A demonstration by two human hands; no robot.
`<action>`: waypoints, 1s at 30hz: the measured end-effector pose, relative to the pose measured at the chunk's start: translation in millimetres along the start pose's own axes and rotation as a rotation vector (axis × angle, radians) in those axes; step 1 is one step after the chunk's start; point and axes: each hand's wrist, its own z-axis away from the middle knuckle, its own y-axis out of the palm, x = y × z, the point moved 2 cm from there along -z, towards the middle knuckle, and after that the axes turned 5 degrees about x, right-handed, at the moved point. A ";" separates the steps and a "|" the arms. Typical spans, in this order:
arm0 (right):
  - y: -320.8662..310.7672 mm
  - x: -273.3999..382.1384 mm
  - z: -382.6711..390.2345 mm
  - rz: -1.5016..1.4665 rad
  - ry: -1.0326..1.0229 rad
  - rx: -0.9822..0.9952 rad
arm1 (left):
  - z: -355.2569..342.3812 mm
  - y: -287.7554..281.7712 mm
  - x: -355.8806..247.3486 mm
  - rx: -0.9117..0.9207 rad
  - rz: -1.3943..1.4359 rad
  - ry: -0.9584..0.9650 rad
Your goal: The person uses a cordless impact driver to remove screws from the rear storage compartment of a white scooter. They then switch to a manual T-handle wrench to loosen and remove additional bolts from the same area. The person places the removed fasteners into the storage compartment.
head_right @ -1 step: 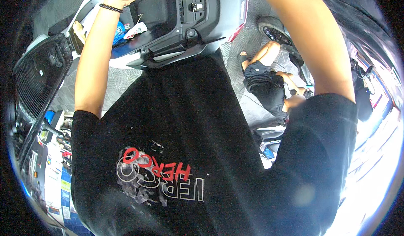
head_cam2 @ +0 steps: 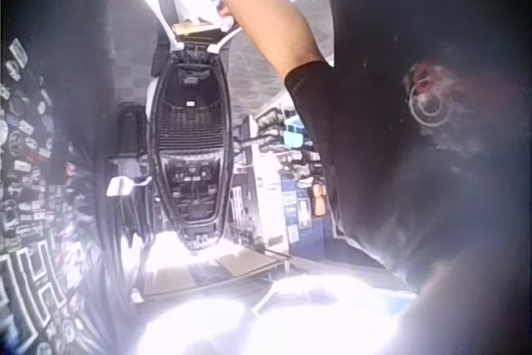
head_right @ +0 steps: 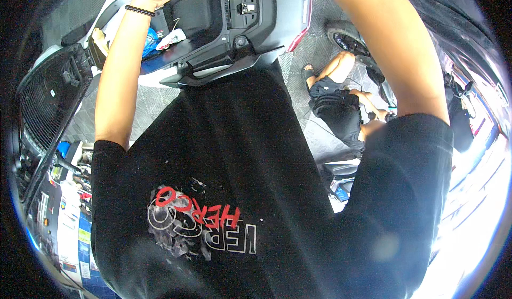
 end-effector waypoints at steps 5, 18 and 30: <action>3.7 2.2 9.7 0.101 -0.039 -0.107 | 1.1 5.9 6.0 -0.042 -0.032 0.067; 3.7 -1.4 5.2 0.122 -0.054 -0.078 | 10.3 1.6 22.0 -0.085 0.036 0.056; -3.1 3.0 21.5 0.083 -0.066 -0.063 | 5.6 26.9 9.9 -0.139 0.040 0.130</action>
